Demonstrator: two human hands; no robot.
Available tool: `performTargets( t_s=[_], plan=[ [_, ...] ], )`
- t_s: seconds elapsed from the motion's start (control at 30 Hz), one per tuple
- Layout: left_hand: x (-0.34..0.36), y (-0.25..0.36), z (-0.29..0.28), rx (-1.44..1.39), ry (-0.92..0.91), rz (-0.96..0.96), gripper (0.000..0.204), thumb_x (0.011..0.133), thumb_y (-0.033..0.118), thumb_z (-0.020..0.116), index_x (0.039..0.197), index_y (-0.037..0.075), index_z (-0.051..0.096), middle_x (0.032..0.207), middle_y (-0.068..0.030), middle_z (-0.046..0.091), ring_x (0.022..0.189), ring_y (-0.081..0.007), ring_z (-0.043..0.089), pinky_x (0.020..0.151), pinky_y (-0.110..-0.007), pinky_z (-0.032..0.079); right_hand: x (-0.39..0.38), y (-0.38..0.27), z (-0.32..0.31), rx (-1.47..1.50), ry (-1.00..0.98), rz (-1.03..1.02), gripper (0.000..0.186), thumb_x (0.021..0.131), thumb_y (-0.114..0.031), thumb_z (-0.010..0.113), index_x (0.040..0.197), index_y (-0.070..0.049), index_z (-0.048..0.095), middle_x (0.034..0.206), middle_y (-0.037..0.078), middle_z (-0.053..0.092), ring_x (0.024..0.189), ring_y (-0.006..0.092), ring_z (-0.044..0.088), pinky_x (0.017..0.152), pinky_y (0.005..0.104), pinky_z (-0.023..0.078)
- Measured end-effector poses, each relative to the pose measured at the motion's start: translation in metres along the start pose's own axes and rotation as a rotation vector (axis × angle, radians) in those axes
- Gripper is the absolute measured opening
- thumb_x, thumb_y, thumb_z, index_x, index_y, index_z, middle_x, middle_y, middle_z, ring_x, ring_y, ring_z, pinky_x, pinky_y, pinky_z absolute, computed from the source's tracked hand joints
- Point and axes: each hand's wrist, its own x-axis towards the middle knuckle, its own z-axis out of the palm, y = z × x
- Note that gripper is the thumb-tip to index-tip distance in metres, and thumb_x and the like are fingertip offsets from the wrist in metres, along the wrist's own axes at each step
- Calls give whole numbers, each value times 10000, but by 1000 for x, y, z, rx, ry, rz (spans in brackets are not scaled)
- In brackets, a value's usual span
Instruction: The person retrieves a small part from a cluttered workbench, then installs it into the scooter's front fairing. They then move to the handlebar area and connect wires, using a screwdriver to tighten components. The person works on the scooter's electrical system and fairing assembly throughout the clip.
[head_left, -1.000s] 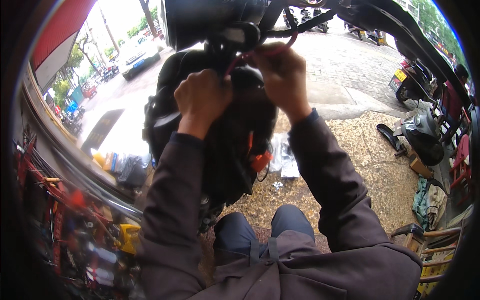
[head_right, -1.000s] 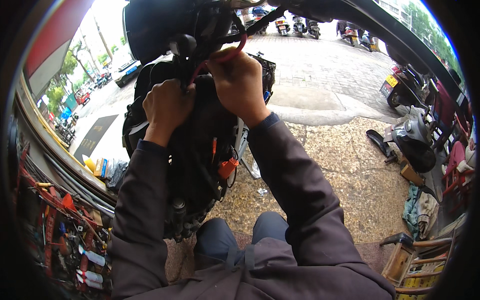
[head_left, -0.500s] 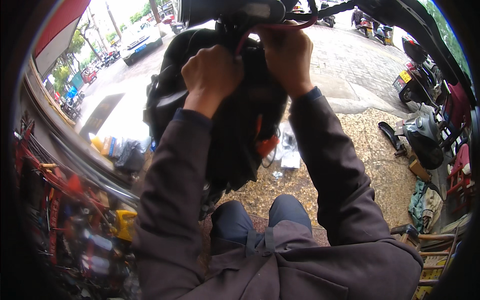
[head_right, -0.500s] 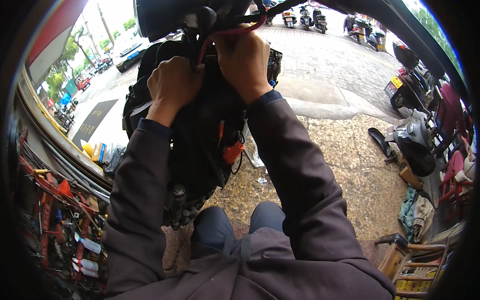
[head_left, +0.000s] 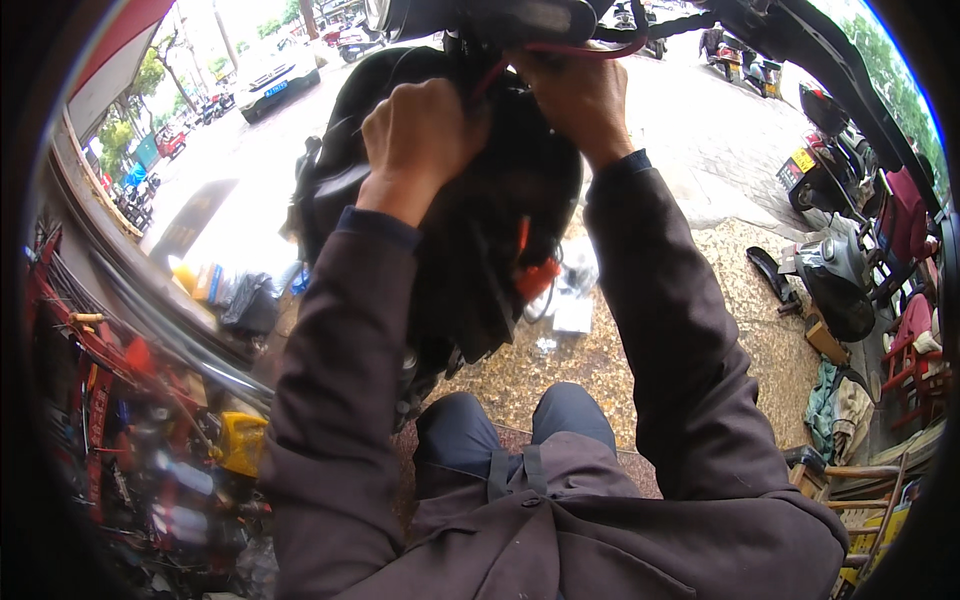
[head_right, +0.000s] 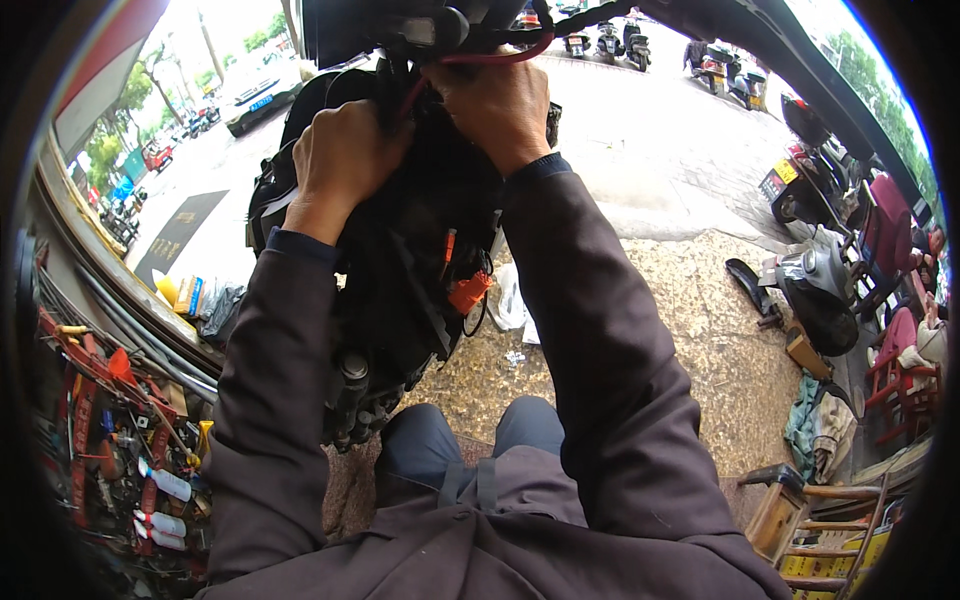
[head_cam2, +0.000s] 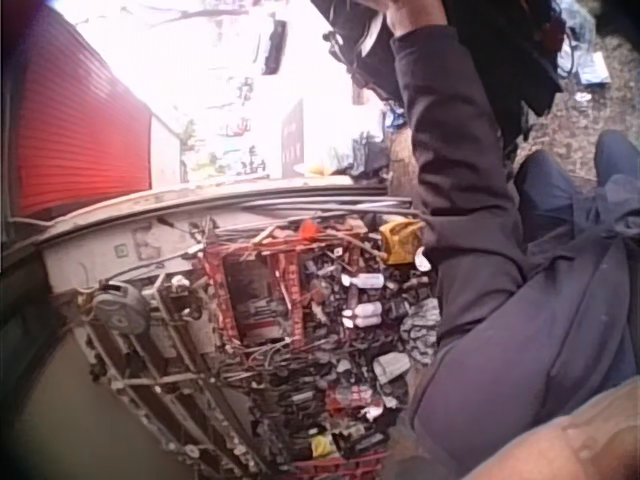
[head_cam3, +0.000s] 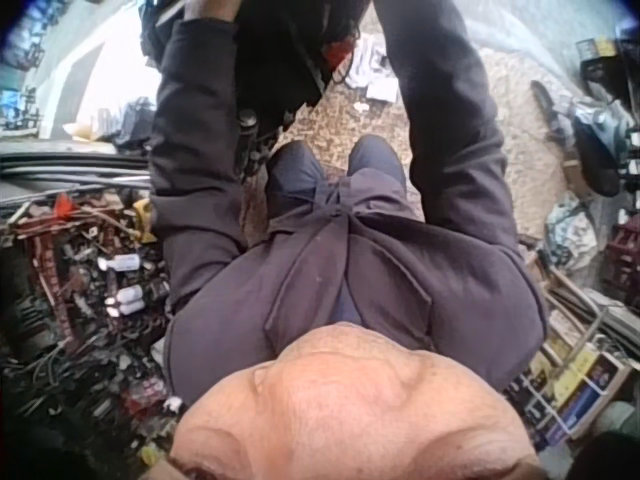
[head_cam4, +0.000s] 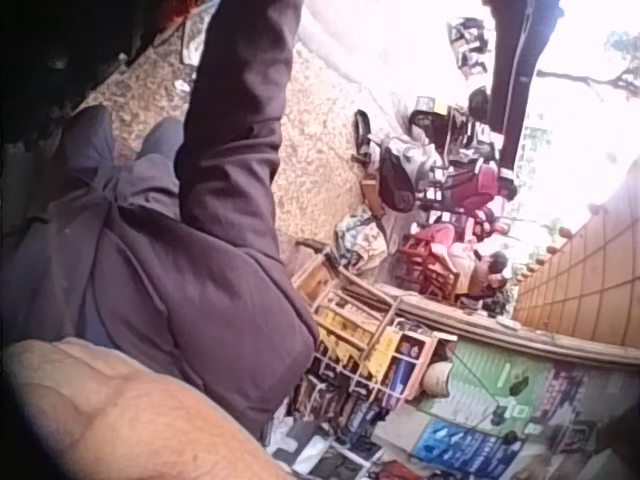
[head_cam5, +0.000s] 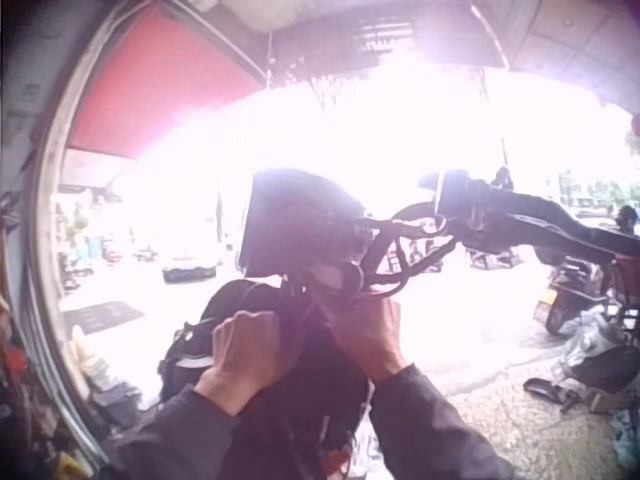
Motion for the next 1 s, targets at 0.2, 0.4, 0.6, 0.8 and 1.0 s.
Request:
performTargets(
  t_s=[0.2,0.4,0.6,0.8,1.0],
  plan=[
    [4,0,12,-191,363,98,283,831,409,726,916,142,760,852,-133,732,816,-347,713,704,-430,561,0,3,-4,39,-82,58,331,814,-424,770,954,-124,766,832,84,748,770,271,716,671,391,543],
    [23,13,29,-297,306,112,209,777,292,733,954,182,751,841,-133,723,821,-356,702,704,-442,568,1,8,-5,93,-123,70,284,826,-380,767,943,-122,776,809,76,746,755,239,719,655,366,543],
    [38,8,37,-331,406,200,230,788,339,787,854,121,757,724,-99,698,664,-275,687,605,-364,502,1,10,1,218,-48,40,284,758,-411,788,879,-154,776,777,104,730,718,321,710,617,417,556],
    [37,13,33,-497,373,175,184,810,262,779,851,85,752,707,-112,687,633,-249,669,600,-344,493,2,6,-9,162,-145,148,273,769,-408,796,872,-155,781,766,122,719,729,310,710,645,392,558],
    [33,16,30,-552,388,188,152,810,198,774,853,54,752,728,-126,701,651,-267,683,611,-350,523,-10,18,-42,986,-212,167,245,842,-101,785,1036,20,697,924,105,746,859,149,711,739,273,572]
  ],
)
